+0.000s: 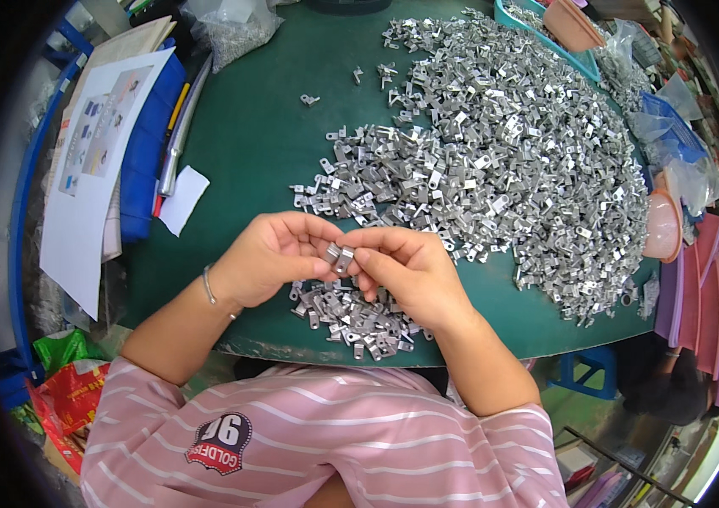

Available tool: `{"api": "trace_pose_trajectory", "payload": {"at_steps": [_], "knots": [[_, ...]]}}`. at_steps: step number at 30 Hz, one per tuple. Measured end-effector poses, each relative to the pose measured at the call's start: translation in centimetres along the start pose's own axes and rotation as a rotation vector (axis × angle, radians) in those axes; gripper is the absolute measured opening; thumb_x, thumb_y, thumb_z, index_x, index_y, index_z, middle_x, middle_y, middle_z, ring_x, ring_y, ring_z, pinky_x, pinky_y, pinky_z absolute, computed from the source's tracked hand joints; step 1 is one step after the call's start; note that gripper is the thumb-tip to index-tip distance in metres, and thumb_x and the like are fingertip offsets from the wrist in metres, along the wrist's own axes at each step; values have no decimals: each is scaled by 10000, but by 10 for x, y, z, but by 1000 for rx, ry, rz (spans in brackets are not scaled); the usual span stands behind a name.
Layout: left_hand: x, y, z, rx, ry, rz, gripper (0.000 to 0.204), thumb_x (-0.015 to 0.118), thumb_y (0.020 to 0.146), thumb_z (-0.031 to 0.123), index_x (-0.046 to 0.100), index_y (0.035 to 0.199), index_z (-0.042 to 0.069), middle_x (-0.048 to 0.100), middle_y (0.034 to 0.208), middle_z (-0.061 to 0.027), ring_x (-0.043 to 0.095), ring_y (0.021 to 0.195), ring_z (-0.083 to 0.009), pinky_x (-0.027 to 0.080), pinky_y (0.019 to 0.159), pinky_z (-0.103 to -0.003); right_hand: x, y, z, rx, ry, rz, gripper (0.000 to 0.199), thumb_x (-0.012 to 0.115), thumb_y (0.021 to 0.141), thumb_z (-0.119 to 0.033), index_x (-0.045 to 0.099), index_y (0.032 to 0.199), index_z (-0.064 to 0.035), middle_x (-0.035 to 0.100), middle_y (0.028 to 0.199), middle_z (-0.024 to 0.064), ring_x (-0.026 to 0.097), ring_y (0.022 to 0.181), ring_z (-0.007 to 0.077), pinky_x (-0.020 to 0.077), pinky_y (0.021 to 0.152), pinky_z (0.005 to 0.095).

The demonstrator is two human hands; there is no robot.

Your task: The person picks up and snaps together small metal clips by hand at a workstation, handling the pieces one at a time from a large pile on the table.

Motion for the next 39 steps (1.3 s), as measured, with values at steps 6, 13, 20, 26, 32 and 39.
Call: {"api": "trace_pose_trajectory", "payload": {"at_steps": [6, 13, 20, 26, 32, 39], "knots": [[3, -2, 4, -11, 95, 59, 257, 646, 813, -68, 592, 1064, -52, 642, 976, -120, 674, 900, -211, 566, 806, -315, -7, -2, -11, -137, -175, 108, 200, 556, 910, -35, 653, 1075, 23, 642, 795, 27, 556, 625, 54, 463, 556, 192], [-1, -1, 6, 33, 150, 129, 241, 666, 802, -75, 590, 1030, -53, 656, 943, -119, 685, 871, -216, 577, 764, -296, -11, -2, -4, -94, -226, 114, 181, 575, 894, -44, 678, 1035, 3, 619, 732, -10, 534, 596, 35, 421, 517, 175], [-2, -2, 6, 60, 245, 117, 246, 677, 784, -92, 591, 1011, -51, 657, 917, -119, 687, 856, -210, 568, 745, -273, -1, -6, -16, -286, -390, -23, 168, 597, 841, -11, 681, 984, 17, 615, 773, 14, 543, 641, 48, 421, 548, 191], [-6, -1, 8, 94, 212, 170, 230, 679, 782, -84, 597, 993, -46, 660, 896, -111, 679, 814, -183, 556, 711, -254, -6, -5, -17, -297, -553, 61, 117, 599, 825, -15, 680, 909, -7, 593, 764, 38, 534, 633, 72, 420, 553, 226], [-13, -3, 16, 178, 252, 239, 226, 678, 783, -72, 599, 992, -40, 665, 894, -114, 672, 788, -163, 550, 671, -245, 4, -11, -31, -639, -1009, 193, 115, 620, 803, -12, 651, 913, -24, 603, 802, 123, 606, 688, 305, 498, 610, 367], [-10, 0, 17, 217, 245, 227, 250, 686, 784, -65, 561, 993, -11, 641, 889, -77, 646, 793, -118, 528, 663, -222, 7, -13, -33, -531, -880, 201, 158, 674, 819, -45, 651, 972, -11, 606, 774, 103, 601, 637, 198, 481, 570, 284]]}}
Point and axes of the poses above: each hand's wrist, its own y-axis towards the middle knuckle, its own x-axis out of the palm, z = x × y, the point moved 7 cm from there along y, towards the middle knuckle
